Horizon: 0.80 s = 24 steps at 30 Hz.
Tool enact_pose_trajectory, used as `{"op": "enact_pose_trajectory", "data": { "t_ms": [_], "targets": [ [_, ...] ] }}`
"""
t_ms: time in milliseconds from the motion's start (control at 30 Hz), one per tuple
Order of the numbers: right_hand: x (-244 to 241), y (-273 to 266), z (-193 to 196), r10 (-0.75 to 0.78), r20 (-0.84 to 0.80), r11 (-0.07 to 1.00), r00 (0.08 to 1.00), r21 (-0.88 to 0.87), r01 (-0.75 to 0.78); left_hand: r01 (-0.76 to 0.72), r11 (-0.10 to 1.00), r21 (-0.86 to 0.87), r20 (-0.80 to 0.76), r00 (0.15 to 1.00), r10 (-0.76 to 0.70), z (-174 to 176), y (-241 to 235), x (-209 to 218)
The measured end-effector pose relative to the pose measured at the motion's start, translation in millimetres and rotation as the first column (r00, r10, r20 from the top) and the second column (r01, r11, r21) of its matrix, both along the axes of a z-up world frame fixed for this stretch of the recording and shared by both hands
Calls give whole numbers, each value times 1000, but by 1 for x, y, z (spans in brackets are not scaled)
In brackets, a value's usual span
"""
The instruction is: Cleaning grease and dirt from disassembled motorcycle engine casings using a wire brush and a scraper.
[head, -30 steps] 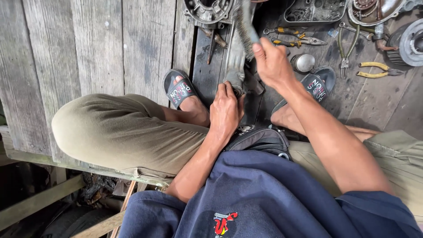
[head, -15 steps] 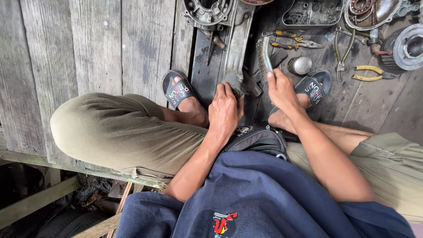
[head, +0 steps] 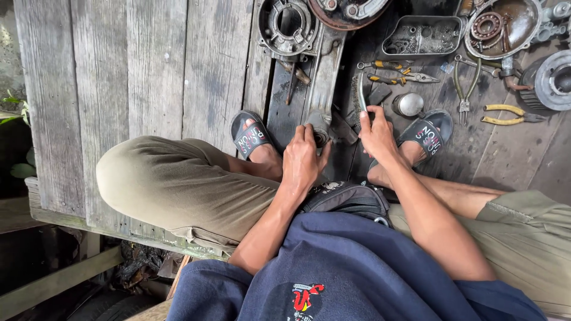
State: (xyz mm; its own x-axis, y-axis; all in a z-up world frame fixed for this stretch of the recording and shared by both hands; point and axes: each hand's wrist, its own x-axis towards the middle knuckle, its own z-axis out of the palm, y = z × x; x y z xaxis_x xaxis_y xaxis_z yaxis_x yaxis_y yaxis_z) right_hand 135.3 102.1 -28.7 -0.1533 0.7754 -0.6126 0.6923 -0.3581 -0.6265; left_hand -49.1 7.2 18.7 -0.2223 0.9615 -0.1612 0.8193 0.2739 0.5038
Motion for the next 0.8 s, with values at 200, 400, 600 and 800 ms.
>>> {"op": "enact_pose_trajectory", "data": {
  "t_ms": [200,400,600,800],
  "targets": [
    [-2,-3,3,-32,-40,999,999,3,32,-15,999,53,23,1000,14,9,4,1],
    [-6,-6,-30,-127,-122,990,984,-69,120,-3,997,71,-14,1000,4,12,3,0],
    [-21,3,-53,-495,-288,856,820,-322,403,19,995,100,-68,998,-12,6,0,2],
    [-41,17,-72,-782,-327,607,531,-591,531,38,996,85,-99,995,-29,8,0,2]
  ]
}}
